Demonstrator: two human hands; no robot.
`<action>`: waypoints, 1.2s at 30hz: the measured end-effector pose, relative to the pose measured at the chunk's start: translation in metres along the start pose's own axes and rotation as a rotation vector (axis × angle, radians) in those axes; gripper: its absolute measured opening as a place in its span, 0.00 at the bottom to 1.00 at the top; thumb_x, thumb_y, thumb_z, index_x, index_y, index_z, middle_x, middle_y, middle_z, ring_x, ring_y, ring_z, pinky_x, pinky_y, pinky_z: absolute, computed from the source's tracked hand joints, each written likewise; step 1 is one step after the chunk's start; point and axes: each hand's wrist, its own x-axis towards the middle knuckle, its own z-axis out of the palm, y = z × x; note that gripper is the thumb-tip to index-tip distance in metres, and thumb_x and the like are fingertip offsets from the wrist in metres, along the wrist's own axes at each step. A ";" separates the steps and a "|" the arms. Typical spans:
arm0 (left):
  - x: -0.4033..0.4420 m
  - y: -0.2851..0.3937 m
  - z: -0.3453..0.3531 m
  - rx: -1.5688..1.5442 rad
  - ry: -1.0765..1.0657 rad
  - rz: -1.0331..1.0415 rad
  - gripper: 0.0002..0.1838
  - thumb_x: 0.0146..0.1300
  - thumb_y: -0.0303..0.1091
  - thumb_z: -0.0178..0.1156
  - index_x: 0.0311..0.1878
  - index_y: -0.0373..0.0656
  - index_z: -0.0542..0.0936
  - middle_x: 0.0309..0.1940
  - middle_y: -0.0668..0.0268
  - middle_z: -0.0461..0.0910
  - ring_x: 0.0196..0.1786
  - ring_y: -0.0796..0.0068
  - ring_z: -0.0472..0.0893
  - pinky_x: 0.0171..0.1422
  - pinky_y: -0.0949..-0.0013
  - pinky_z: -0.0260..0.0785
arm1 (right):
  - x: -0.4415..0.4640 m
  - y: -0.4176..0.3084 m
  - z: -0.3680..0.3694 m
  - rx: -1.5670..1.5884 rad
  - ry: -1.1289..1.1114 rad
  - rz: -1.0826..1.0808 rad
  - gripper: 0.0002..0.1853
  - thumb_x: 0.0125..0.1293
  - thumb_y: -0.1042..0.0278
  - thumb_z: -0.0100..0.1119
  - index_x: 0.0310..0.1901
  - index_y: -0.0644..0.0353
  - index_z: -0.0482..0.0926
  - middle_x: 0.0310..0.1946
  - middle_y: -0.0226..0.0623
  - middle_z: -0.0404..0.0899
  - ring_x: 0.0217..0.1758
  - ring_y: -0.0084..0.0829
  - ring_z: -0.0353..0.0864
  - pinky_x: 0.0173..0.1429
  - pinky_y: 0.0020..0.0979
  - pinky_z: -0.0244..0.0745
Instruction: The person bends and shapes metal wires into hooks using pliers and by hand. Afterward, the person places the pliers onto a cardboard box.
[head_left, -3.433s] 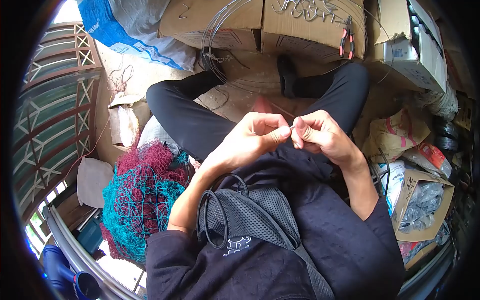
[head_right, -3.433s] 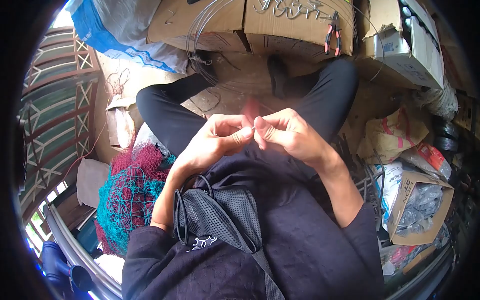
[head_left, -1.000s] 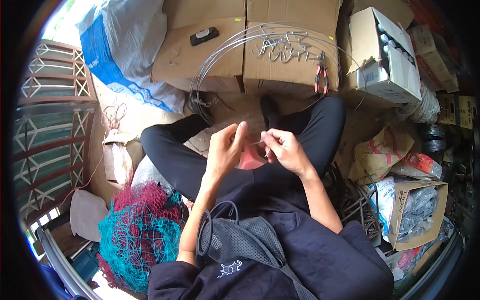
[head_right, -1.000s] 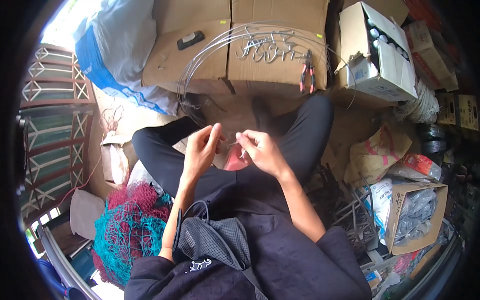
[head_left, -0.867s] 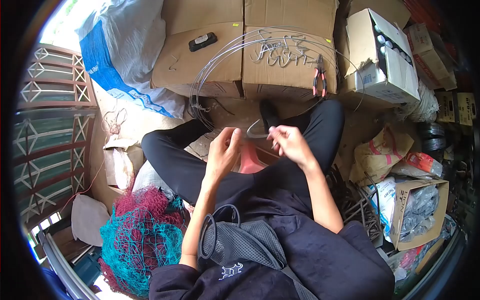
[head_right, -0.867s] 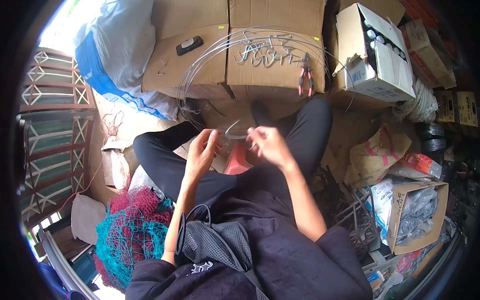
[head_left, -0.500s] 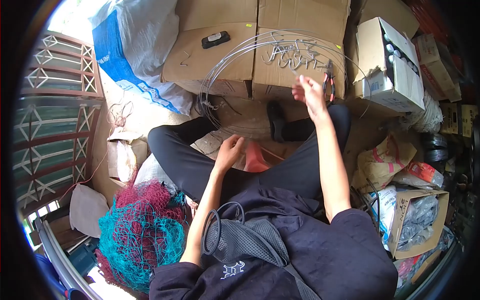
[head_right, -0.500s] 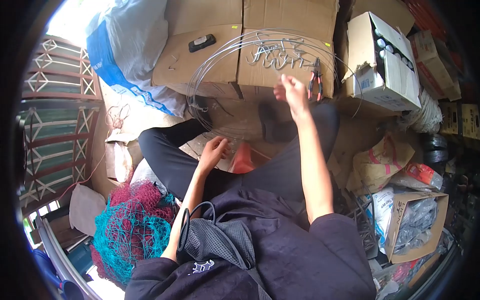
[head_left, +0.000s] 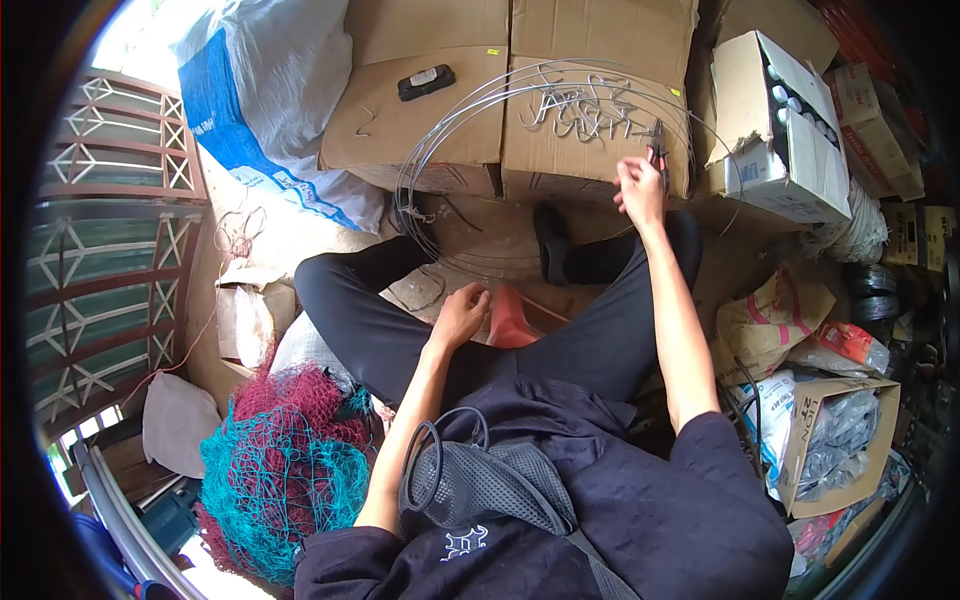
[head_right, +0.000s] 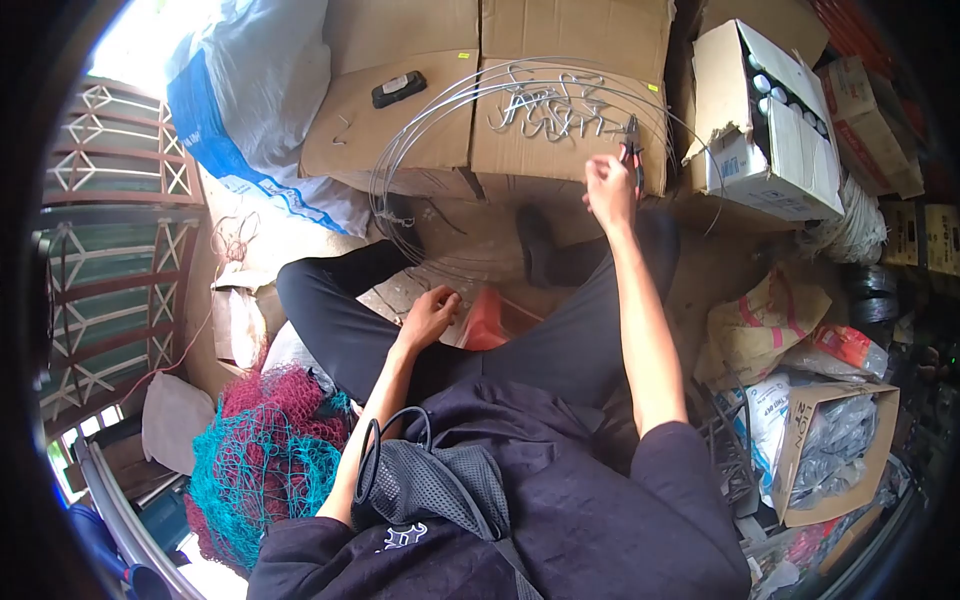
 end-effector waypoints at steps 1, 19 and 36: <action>0.000 0.000 0.000 0.003 0.001 -0.002 0.19 0.75 0.44 0.56 0.51 0.34 0.82 0.35 0.57 0.87 0.33 0.71 0.86 0.42 0.65 0.77 | 0.010 -0.006 0.006 0.028 -0.026 -0.005 0.15 0.73 0.59 0.62 0.49 0.65 0.82 0.36 0.42 0.89 0.21 0.25 0.85 0.24 0.27 0.80; -0.004 0.002 0.000 0.003 -0.012 -0.010 0.20 0.74 0.44 0.56 0.50 0.34 0.82 0.34 0.58 0.86 0.34 0.71 0.85 0.44 0.66 0.76 | 0.035 -0.025 0.017 0.239 0.124 -0.148 0.13 0.78 0.69 0.56 0.54 0.71 0.73 0.43 0.47 0.88 0.39 0.35 0.92 0.36 0.29 0.87; -0.003 0.009 -0.003 -0.053 -0.016 -0.006 0.20 0.76 0.43 0.56 0.51 0.32 0.81 0.35 0.54 0.87 0.36 0.68 0.87 0.45 0.64 0.76 | -0.063 -0.037 0.021 0.629 -0.147 0.028 0.18 0.81 0.63 0.54 0.63 0.67 0.75 0.48 0.48 0.87 0.45 0.37 0.92 0.44 0.28 0.85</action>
